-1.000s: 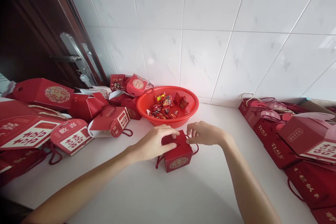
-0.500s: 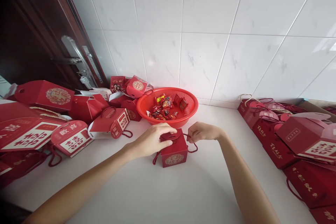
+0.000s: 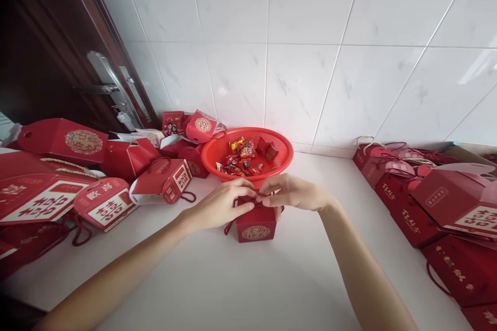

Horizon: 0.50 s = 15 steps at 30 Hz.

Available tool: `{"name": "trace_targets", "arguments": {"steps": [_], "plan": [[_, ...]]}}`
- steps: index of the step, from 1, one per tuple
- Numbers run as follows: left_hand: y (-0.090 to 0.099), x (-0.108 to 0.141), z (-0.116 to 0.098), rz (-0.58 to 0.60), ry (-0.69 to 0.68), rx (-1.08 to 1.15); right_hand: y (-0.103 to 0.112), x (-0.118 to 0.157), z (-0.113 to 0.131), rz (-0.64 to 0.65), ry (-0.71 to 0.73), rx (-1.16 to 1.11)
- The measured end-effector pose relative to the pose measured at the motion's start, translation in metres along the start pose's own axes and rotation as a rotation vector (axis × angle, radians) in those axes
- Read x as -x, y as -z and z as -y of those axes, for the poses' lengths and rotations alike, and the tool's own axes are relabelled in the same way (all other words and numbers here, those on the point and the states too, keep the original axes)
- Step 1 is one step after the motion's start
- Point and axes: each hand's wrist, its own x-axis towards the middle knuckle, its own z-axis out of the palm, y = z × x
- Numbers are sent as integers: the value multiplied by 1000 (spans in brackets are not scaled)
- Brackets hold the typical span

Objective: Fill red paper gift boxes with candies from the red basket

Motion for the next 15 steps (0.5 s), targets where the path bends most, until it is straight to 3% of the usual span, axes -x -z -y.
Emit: {"name": "trace_targets", "arguments": {"steps": [4, 9, 12, 15], "plan": [[15, 4, 2, 85, 42, 5, -8, -3, 0, -13, -50, 126], [34, 7, 9, 222, 229, -5, -11, -4, -1, -40, -60, 192], [34, 7, 8, 311, 216, -15, -13, -3, 1, -55, -77, 255], [26, 5, 8, 265, 207, -44, -15, -3, 4, -52, -83, 288]]}}
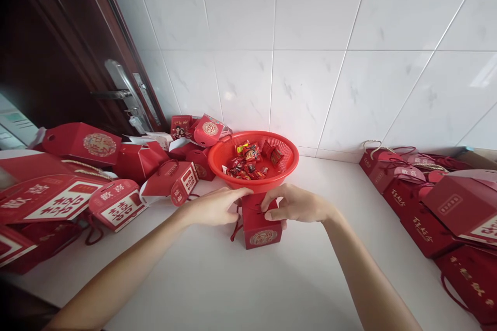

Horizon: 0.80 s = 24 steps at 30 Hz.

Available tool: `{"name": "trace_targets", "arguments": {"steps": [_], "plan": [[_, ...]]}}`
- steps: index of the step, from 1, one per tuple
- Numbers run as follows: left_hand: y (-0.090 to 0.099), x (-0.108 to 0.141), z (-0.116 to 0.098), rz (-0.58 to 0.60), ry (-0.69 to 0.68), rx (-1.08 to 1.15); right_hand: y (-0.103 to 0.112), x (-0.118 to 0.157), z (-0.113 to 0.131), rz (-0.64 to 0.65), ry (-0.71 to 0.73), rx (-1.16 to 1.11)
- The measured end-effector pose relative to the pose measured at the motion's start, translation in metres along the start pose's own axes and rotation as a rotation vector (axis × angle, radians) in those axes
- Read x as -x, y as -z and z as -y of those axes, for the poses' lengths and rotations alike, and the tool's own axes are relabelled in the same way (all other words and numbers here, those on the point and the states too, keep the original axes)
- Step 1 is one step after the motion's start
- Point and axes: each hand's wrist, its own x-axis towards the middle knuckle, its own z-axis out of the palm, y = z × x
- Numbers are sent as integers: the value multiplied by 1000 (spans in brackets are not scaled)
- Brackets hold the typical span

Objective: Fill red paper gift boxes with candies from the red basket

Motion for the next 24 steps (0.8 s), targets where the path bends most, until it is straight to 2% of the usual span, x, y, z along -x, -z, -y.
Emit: {"name": "trace_targets", "arguments": {"steps": [3, 5, 8, 11, 13, 17, 20, 24], "plan": [[-7, -5, 2, -81, 35, -14, 0, 1, 3, 21, -12, 12], [-6, -7, 3, -92, 39, 6, -1, 1, 4, 32, -40, 28], [2, -5, 4, -27, 87, 118, -1, 0, 5, 17, -63, 66], [15, 1, 2, 87, 139, 354, -3, 0, 6, 18, -72, 69], [23, 5, 1, 133, 92, 565, -4, 1, 9, 16, -61, 37], [31, 8, -2, 91, -58, 939, -4, 6, 21, -3, 60, -111], [29, 8, -4, 73, -127, 1081, -5, 10, 29, -79, 125, -216], [23, 7, -10, 74, -152, 1140, -9, 11, 32, -194, 110, -220]]}}
